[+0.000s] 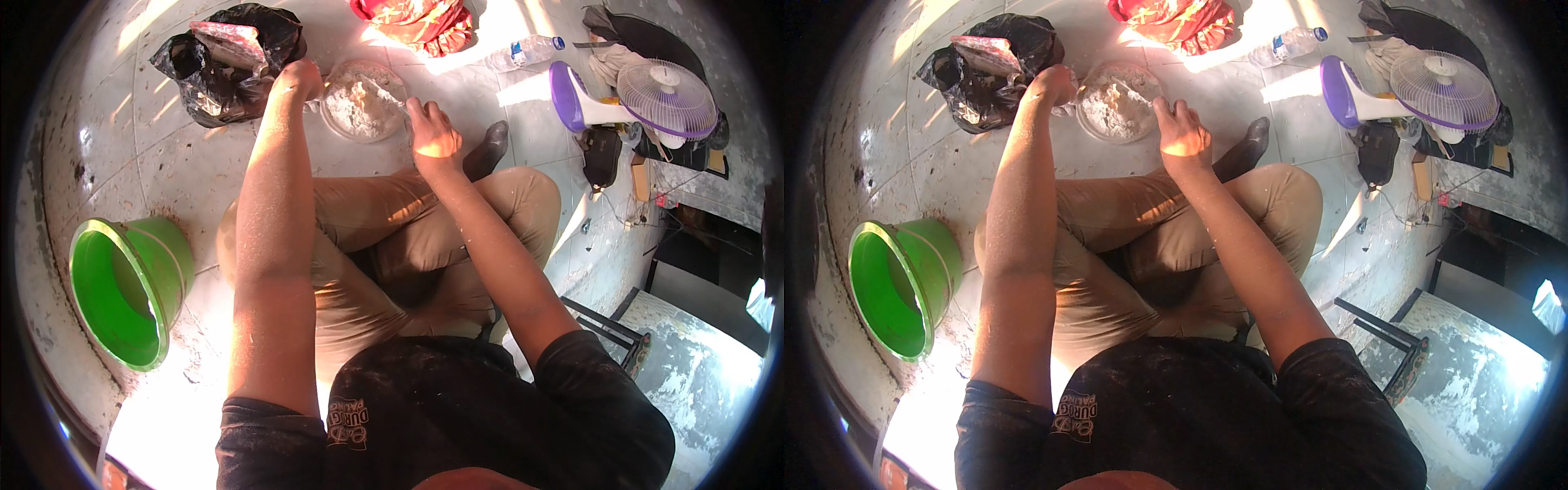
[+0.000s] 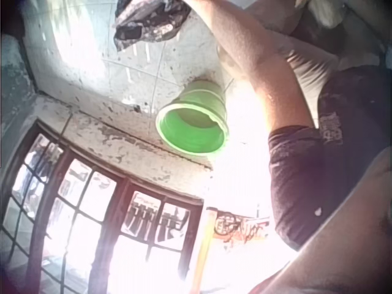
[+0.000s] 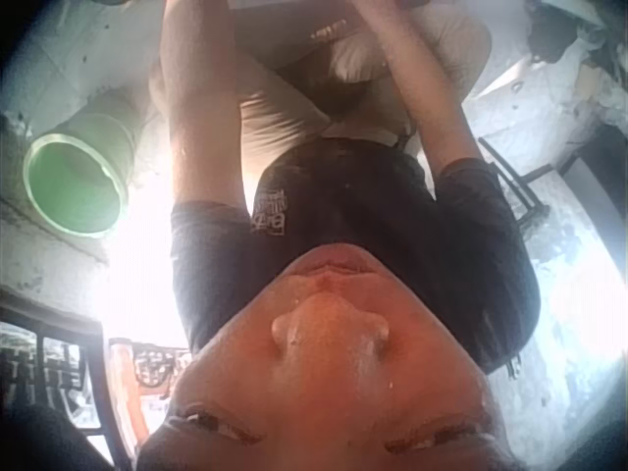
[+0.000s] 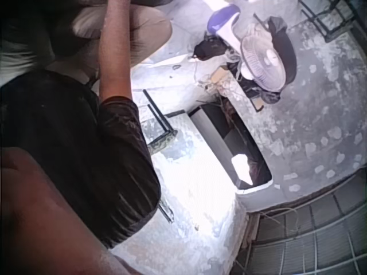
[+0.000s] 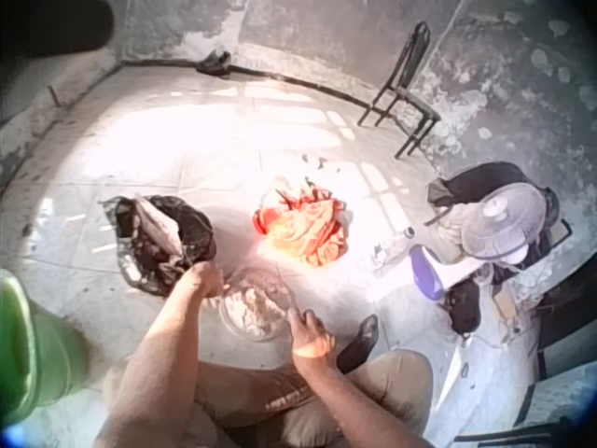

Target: The person sits on the floor and mixes a white powder in a bowl with a plastic bottle used as a tool. They briefly stand to refill the bottle at an outdoor tap, then return to the floor to continue mixing the powder.

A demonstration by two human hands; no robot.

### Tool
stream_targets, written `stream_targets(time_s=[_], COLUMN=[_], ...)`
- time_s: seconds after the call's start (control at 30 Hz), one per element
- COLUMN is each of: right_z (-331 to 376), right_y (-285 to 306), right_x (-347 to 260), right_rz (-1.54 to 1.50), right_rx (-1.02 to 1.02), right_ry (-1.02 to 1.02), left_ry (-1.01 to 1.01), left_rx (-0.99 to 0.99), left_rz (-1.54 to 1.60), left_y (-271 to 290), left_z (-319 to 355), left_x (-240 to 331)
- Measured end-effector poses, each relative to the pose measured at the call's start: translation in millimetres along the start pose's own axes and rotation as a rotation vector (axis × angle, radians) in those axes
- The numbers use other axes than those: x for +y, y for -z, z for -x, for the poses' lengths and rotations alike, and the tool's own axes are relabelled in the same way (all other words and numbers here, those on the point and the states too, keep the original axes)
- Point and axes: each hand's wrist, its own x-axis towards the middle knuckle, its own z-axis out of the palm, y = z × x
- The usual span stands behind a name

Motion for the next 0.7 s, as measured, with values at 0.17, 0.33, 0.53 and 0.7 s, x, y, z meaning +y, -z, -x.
stream_targets(time_s=[0.17, 0.33, 0.53, 0.7], right_z=[-5.6, -24.4, -43.5, -47.8], right_y=[9.4, 20.8, 57.1, 34.2], right_x=[7.7, 40.5, 75.6, 101.4], right_rz=[-0.116, -0.516, -0.66, -0.701], right_rx=[-0.058, -0.026, -0.525, -0.699], right_ry=[-0.012, -0.124, -0.495, -0.533], left_ry=[-0.001, -0.013, 0.014, -0.035], left_rx=[-0.009, -0.066, -0.019, -0.035], left_rz=[-0.004, -0.081, -0.048, -0.072], left_y=[0.2, -9.7, 5.7, 9.3], left_z=[-1.1, -20.6, 9.2, 11.8], left_x=[2.1, -6.3, 9.1, 10.5])
